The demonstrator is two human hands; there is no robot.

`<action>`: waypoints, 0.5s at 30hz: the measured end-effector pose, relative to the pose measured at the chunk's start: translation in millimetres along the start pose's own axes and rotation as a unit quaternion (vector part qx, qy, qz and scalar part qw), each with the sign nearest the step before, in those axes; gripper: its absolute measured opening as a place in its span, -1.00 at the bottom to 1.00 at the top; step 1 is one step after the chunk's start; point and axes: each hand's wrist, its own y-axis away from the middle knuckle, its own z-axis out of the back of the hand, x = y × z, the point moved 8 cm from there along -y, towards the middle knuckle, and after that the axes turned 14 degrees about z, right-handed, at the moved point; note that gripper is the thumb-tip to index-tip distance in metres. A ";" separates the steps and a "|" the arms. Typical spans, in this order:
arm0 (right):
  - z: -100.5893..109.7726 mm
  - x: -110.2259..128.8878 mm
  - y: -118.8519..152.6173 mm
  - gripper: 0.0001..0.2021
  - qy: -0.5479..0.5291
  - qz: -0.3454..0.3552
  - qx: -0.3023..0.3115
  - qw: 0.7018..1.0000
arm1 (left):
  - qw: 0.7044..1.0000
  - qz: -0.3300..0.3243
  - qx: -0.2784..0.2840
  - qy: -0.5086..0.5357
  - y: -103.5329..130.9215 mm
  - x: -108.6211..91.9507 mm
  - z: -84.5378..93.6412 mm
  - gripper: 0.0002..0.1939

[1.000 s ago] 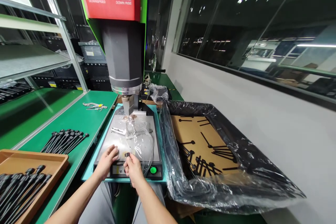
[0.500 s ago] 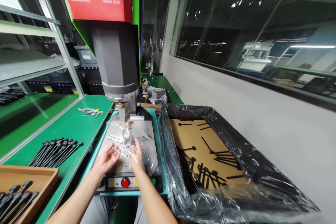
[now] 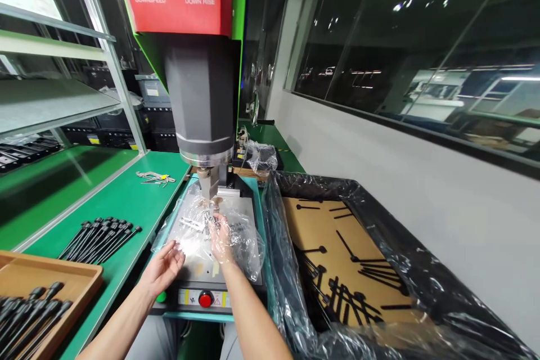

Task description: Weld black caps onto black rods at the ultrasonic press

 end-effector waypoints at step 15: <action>-5.8 18.2 -57.8 -0.78 0.152 0.031 0.034 0.987 | 0.997 -0.003 0.082 0.000 1.0 -7.2 -26.5 -0.90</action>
